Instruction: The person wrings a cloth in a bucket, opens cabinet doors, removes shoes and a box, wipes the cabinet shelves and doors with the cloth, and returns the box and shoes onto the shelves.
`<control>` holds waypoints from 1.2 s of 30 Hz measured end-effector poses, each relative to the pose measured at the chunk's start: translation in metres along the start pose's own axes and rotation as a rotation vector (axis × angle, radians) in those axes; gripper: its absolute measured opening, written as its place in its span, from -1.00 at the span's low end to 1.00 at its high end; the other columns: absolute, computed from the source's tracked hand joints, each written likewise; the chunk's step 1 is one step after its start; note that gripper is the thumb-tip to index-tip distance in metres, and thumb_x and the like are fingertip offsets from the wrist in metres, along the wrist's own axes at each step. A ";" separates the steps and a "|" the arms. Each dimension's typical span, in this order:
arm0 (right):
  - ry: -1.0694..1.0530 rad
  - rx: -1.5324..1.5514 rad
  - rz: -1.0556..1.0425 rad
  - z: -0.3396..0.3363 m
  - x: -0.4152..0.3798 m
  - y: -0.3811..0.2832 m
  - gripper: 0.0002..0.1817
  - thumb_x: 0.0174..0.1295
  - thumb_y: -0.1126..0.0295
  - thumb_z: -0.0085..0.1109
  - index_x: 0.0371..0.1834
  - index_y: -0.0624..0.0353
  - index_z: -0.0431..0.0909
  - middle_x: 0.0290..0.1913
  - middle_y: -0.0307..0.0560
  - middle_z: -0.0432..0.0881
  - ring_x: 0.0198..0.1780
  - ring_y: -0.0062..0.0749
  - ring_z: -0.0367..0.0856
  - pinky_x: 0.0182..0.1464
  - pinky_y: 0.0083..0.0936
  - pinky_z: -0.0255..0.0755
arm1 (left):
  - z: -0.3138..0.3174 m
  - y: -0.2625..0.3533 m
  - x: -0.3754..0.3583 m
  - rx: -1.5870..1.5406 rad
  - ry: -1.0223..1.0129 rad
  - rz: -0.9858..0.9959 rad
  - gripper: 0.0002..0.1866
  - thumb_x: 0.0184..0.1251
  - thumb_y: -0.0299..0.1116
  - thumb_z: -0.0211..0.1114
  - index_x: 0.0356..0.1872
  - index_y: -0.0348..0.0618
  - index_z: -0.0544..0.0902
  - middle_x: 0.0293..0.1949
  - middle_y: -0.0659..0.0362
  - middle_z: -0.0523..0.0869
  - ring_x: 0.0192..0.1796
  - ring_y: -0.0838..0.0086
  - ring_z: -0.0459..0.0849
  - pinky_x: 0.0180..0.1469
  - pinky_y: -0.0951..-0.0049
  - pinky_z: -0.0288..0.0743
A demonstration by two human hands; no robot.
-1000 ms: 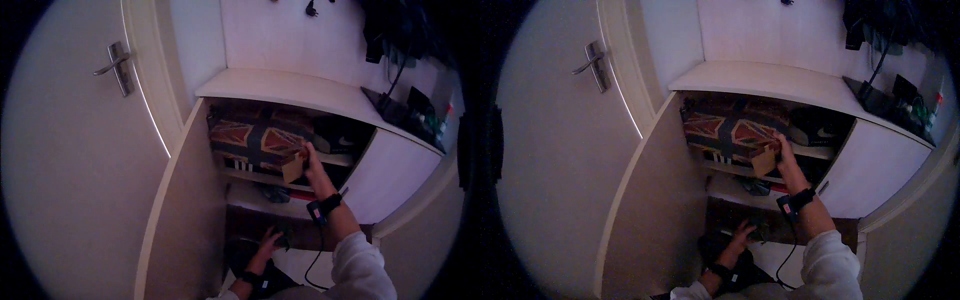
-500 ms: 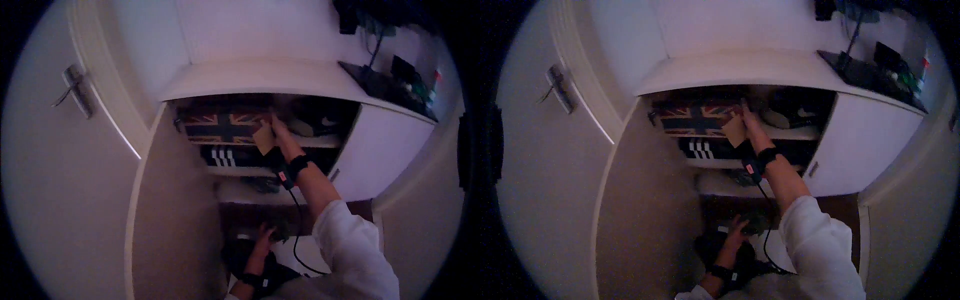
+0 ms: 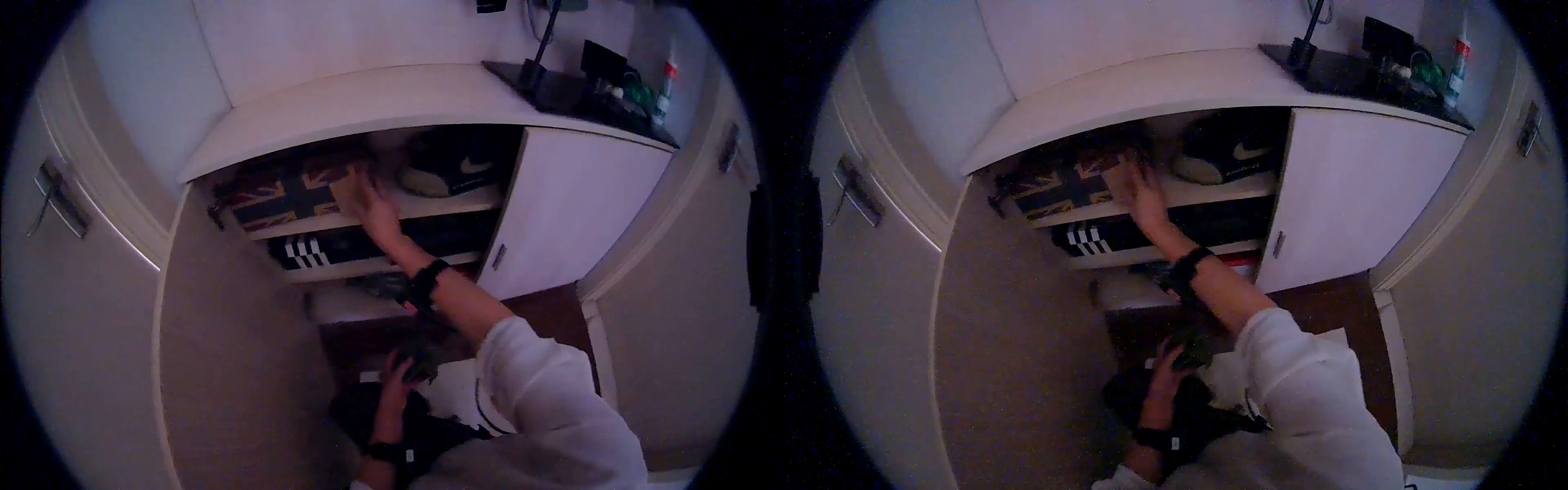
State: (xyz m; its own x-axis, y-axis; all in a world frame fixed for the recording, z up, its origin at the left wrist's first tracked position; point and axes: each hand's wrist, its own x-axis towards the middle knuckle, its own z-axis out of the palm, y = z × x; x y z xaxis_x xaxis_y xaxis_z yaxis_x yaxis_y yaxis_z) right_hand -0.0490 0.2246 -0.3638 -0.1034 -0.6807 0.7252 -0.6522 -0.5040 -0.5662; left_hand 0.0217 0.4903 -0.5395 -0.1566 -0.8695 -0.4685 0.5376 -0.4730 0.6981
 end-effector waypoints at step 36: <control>-0.158 -0.743 0.509 -0.172 0.122 0.085 -0.17 -0.05 -0.26 0.07 0.22 0.06 0.27 0.18 0.09 0.39 0.17 -0.03 0.38 0.13 -0.18 0.31 | -0.011 0.000 0.006 -0.032 -0.011 -0.040 -0.30 0.00 -0.31 0.36 0.23 0.04 0.26 0.12 0.11 0.37 0.12 0.24 0.41 -0.04 0.14 0.49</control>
State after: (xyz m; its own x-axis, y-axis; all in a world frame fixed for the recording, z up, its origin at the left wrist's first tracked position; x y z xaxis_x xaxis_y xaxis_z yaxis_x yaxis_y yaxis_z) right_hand -0.2465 0.1904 -0.2560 -0.4423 -0.8196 0.3642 -0.8773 0.3112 -0.3653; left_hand 0.0294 0.4870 -0.5481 -0.1869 -0.8517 -0.4896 0.5566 -0.5025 0.6616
